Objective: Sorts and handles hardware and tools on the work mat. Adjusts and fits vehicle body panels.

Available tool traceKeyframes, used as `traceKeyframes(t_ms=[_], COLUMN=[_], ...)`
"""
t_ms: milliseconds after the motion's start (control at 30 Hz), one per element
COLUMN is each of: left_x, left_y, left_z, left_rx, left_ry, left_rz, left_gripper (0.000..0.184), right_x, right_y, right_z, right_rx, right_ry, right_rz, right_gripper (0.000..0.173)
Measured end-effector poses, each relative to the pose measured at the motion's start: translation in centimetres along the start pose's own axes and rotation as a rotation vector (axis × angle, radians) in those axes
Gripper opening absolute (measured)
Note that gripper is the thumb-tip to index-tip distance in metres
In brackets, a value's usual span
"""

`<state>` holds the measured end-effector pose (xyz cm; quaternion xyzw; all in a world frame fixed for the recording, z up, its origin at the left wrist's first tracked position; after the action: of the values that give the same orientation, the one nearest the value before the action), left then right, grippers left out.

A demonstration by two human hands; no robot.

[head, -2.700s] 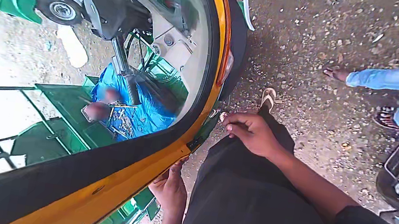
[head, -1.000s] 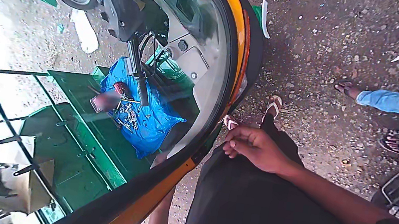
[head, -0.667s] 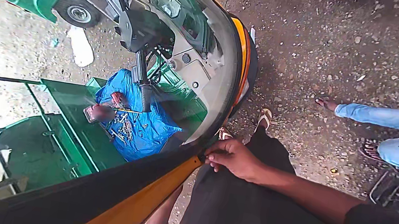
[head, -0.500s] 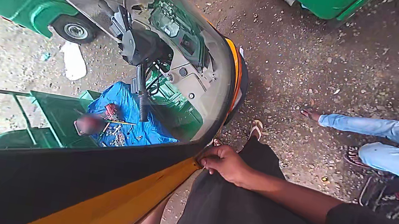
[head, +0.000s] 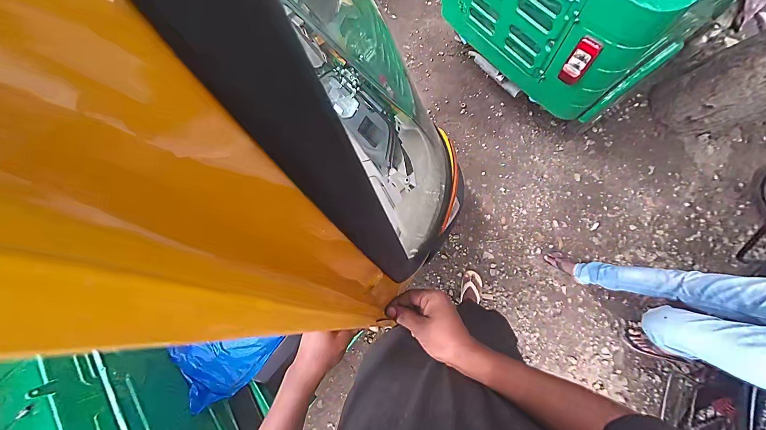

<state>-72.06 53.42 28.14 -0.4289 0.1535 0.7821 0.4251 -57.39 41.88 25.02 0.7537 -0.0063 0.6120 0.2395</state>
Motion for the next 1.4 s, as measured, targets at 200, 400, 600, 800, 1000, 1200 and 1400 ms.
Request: traceKeyframes(t_ms=[200,400,600,800,1000,1200,1400], left_x=[-0.1,-0.2,0.2,0.1,0.0,-0.1,-0.3], left_y=[-0.8,-1.0,-1.0,-0.8,-0.3,1.1,1.2], left_z=[-0.3,-0.2,-0.3,-0.3,-0.5,-0.8,-0.4], left_rx=[0.053,0.091,0.152,0.150,0.160,0.036,0.017], left_ry=[0.112,0.139,0.154,0.160,0.106,0.091,0.077], left_rz=[-0.078,-0.090,0.008,0.004,-0.031,-0.123,-0.144], left_gripper=[0.040,0.047,0.050,0.057,0.058,0.059,0.057], right_x=[0.5,0.0,-0.4,0.2,0.6,-1.2,-0.6], right_y=[0.0,-0.6,-0.2,-0.3,0.2,0.2,0.1], right_z=[0.0,-0.1,-0.9,-0.9,-1.2,-0.9,-1.2], right_rx=[-0.015,0.000,0.022,0.050,0.023,-0.014,-0.004], right_ry=[0.076,-0.031,-0.334,-0.219,-0.214,-0.320,-0.336], right_rz=[0.136,0.177,-0.064,-0.104,-0.026,-0.217,-0.211], right_gripper=[0.022,0.018,0.004,0.006,0.009,0.009,0.006])
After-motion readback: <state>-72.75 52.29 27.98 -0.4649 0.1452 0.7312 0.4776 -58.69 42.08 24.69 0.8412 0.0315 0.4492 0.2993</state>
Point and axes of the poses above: each hand's wrist, its own y-axis away from the middle knuckle, its own z-axis out of the back of the hand, x = y × z, the point moved 8 cm from there along -y, towards the middle knuckle, and after that the axes turned 8 degrees about -y, right-handed, at the moved point
